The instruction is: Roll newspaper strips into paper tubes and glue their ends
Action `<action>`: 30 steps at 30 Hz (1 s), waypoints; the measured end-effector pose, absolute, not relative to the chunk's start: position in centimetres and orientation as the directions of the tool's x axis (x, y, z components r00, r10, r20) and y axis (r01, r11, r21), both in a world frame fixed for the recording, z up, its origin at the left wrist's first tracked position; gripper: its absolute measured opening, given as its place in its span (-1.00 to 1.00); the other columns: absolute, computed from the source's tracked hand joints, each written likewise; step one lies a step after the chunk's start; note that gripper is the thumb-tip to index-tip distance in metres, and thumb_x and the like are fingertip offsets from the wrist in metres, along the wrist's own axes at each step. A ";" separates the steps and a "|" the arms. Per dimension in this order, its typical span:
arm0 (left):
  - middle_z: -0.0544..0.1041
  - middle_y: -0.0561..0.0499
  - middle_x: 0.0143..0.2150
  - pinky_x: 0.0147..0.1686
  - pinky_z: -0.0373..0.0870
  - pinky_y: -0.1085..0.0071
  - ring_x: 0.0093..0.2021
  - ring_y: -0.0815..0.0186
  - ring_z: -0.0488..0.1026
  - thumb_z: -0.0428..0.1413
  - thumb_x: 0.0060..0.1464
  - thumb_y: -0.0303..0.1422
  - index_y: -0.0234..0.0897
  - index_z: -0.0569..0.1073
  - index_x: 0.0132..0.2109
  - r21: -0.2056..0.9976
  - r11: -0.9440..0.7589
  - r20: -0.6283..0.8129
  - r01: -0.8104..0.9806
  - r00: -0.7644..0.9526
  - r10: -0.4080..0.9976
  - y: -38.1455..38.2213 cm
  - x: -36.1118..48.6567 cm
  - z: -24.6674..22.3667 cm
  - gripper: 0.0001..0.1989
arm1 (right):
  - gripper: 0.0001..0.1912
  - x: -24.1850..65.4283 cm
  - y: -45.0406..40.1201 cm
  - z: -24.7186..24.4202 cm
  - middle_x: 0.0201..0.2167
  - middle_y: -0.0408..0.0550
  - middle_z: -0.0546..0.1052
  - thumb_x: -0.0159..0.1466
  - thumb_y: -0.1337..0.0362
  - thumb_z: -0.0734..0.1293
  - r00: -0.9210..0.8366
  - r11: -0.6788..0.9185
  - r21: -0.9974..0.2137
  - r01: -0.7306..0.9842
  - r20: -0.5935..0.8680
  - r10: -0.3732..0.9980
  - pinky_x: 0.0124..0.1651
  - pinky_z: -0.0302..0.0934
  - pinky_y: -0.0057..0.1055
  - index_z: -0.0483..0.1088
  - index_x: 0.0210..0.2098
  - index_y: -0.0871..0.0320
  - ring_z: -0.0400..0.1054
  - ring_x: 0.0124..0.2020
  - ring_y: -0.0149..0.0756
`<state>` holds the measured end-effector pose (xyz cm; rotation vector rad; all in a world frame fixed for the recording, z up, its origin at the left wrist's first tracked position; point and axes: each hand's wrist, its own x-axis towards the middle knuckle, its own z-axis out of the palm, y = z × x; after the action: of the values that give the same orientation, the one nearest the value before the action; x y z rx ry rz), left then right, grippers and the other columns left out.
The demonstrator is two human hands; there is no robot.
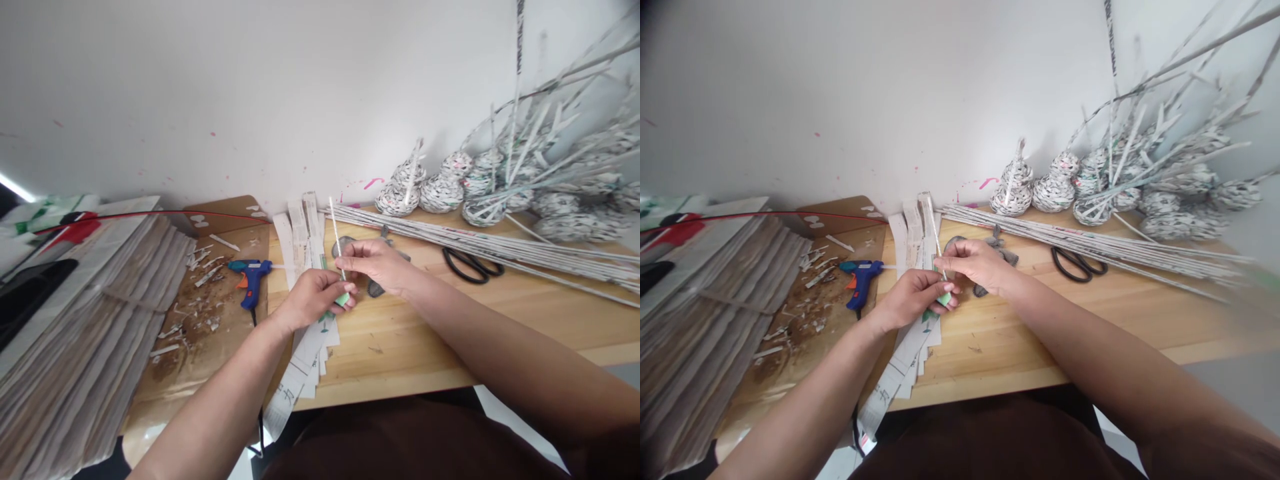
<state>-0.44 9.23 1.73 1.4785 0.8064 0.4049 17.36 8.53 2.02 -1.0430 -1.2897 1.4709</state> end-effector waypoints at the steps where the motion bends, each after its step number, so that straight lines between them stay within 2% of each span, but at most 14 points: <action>1: 0.55 -0.08 -0.37 -0.35 0.51 0.43 -0.36 0.36 0.52 0.15 0.09 -0.10 -0.40 0.53 -0.30 0.969 0.095 -0.229 0.227 0.691 0.685 9.2 -0.4 1.7 -0.63 | -0.67 17.4 8.5 2.0 -0.65 -0.24 0.39 0.08 0.09 0.49 -0.201 -0.050 -0.995 -0.085 -0.032 0.979 -0.59 0.11 -0.54 0.34 -0.51 0.15 0.25 -0.64 -0.49; 3: 0.56 -0.08 -0.37 -0.36 0.50 0.43 -0.36 0.35 0.52 0.16 0.09 -0.10 -0.40 0.53 -0.30 0.970 0.098 -0.227 0.221 0.693 0.685 9.2 -0.4 1.8 -0.63 | -0.68 17.3 8.4 2.1 -0.63 -0.23 0.41 0.08 0.08 0.49 -0.172 -0.055 -0.994 -0.095 -0.038 0.984 -0.58 0.12 -0.55 0.36 -0.49 0.16 0.26 -0.63 -0.50; 6: 0.56 -0.08 -0.37 -0.36 0.50 0.43 -0.36 0.34 0.52 0.16 0.08 -0.09 -0.40 0.53 -0.30 0.970 0.099 -0.227 0.221 0.691 0.686 9.2 -0.4 1.9 -0.62 | -0.69 17.3 8.3 2.2 -0.62 -0.20 0.45 0.13 0.04 0.45 -0.327 -0.134 -0.981 -0.138 -0.083 0.941 -0.53 0.23 -0.47 0.45 -0.33 0.15 0.34 -0.61 -0.42; 8: 0.56 -0.08 -0.37 -0.36 0.50 0.43 -0.36 0.35 0.52 0.15 0.09 -0.09 -0.39 0.53 -0.28 0.970 0.100 -0.231 0.223 0.696 0.679 9.2 -0.4 1.9 -0.62 | -0.67 17.3 8.3 2.2 -0.66 -0.20 0.43 0.12 0.03 0.45 -0.386 -0.185 -0.970 -0.156 -0.113 0.916 -0.57 0.22 -0.45 0.46 -0.31 0.17 0.33 -0.65 -0.39; 12: 0.55 -0.08 -0.36 -0.35 0.49 0.44 -0.36 0.35 0.52 0.15 0.10 -0.10 -0.40 0.53 -0.26 0.971 0.099 -0.227 0.218 0.703 0.674 9.2 -0.4 1.8 -0.62 | -0.64 17.1 8.4 2.2 -0.66 -0.23 0.41 -0.04 0.10 0.56 -0.194 -0.175 -0.966 -0.190 -0.138 0.971 -0.63 0.12 -0.53 0.37 -0.53 0.18 0.26 -0.67 -0.49; 13: 0.55 -0.08 -0.37 -0.35 0.49 0.44 -0.35 0.35 0.52 0.15 0.10 -0.10 -0.40 0.53 -0.25 0.971 0.102 -0.228 0.217 0.704 0.673 9.3 -0.4 1.8 -0.62 | -0.63 17.1 8.4 2.3 -0.65 -0.22 0.42 -0.04 0.10 0.56 -0.184 -0.172 -0.966 -0.194 -0.136 0.974 -0.63 0.13 -0.54 0.36 -0.54 0.18 0.26 -0.66 -0.49; 17: 0.55 -0.08 -0.35 -0.31 0.50 0.41 -0.33 0.33 0.52 0.13 0.11 -0.09 -0.40 0.53 -0.21 0.969 0.114 -0.239 0.219 0.716 0.657 9.3 -0.4 1.7 -0.61 | -0.65 17.1 8.3 2.3 -0.63 -0.20 0.45 0.05 0.02 0.50 -0.321 -0.207 -0.964 -0.168 -0.145 0.936 -0.62 0.18 -0.48 0.44 -0.38 0.17 0.28 -0.68 -0.44; 22: 0.54 -0.07 -0.35 -0.31 0.49 0.43 -0.33 0.35 0.50 0.11 0.13 -0.10 -0.39 0.52 -0.23 0.970 0.094 -0.231 0.224 0.735 0.637 9.0 -0.4 1.7 -0.62 | -0.58 17.0 8.4 2.3 -0.67 -0.25 0.36 -0.08 0.06 0.57 -0.141 -0.180 -0.965 -0.189 -0.154 0.978 -0.61 0.12 -0.52 0.31 -0.56 0.16 0.24 -0.65 -0.49; 27: 0.55 -0.07 -0.35 -0.34 0.47 0.45 -0.34 0.34 0.51 0.08 0.15 -0.10 -0.36 0.54 -0.23 0.952 0.085 -0.287 0.295 0.760 0.583 8.7 -0.4 1.9 -0.62 | -0.71 17.5 8.9 2.7 -0.40 -0.12 0.52 0.02 0.07 0.52 -0.067 -0.030 -0.982 -0.188 -0.018 0.998 -0.40 0.23 -0.48 0.45 -0.48 0.14 0.36 -0.39 -0.40; 30: 0.55 -0.06 -0.38 -0.35 0.47 0.44 -0.37 0.34 0.50 0.07 0.16 -0.10 -0.36 0.55 -0.25 0.949 0.070 -0.294 0.309 0.778 0.555 8.7 -0.4 2.0 -0.62 | -0.75 18.0 9.1 2.9 -0.47 -0.12 0.50 0.05 0.10 0.50 -0.024 0.021 -0.976 -0.215 0.027 0.999 -0.40 0.19 -0.46 0.46 -0.52 0.14 0.34 -0.41 -0.39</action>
<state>-0.41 8.65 2.03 1.5294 0.7238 0.2117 17.96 9.11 2.88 -1.0182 -1.0783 1.3061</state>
